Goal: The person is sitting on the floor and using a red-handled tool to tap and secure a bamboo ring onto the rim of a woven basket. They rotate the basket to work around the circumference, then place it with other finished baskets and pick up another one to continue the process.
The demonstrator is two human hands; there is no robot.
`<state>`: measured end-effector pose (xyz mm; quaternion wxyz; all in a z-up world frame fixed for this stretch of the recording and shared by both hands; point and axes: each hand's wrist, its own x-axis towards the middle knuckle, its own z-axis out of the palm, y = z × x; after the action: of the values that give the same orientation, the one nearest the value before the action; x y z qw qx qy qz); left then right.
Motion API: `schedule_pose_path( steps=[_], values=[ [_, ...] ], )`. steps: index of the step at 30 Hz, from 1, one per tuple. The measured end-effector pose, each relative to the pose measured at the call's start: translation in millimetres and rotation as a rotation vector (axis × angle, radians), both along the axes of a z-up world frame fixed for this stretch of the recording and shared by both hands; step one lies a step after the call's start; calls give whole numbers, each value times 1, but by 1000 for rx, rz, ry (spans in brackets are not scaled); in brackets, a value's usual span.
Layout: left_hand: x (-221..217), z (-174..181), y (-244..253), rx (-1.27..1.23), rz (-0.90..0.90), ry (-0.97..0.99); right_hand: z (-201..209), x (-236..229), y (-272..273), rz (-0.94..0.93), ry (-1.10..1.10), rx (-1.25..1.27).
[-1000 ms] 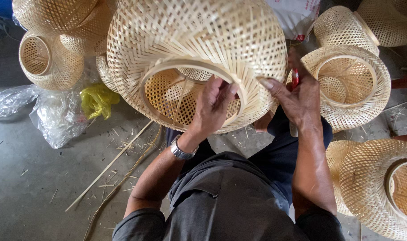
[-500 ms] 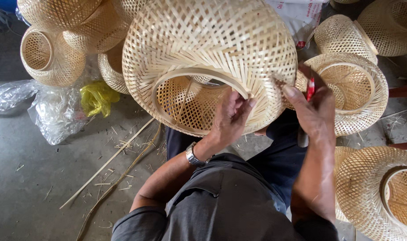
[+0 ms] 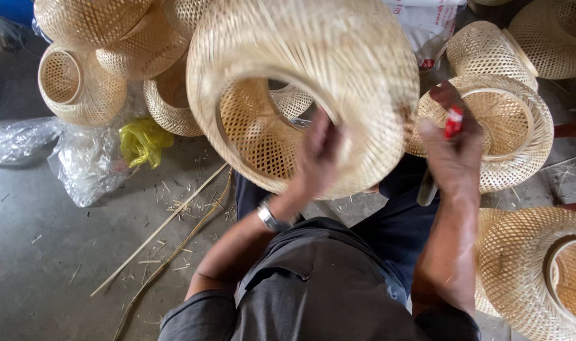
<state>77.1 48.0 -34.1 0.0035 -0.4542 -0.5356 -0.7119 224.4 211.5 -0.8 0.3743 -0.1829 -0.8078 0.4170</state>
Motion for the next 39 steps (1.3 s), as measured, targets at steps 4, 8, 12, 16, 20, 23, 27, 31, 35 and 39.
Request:
schedule_pose_path(
  steps=[4,8,12,16,20,23,27,31,35,39],
  values=[
    [-76,18,-25,-20,-273,-271,-61,27,29,97,60,-780],
    [-108,37,-48,230,-543,-748,-162,6,21,264,33,-1376],
    [-113,41,-54,317,-548,-659,-234,-13,4,736,361,-1587],
    [-102,11,-75,191,-262,-455,-231,-39,-4,231,291,-1390],
    [-97,-19,-96,216,-270,-654,-180,-40,-10,398,503,-1749],
    [-99,-16,-126,44,-303,-655,-164,-31,-5,269,502,-1711],
    [-124,-7,-151,29,-158,-758,-184,-13,25,252,323,-1304],
    [-134,-23,-164,-9,20,-772,-167,-11,30,392,132,-1158],
    [-135,-40,-175,-37,110,-790,-129,-31,7,351,90,-1076],
    [-130,-48,-184,-49,140,-800,-108,-43,-10,301,52,-953]
  ],
)
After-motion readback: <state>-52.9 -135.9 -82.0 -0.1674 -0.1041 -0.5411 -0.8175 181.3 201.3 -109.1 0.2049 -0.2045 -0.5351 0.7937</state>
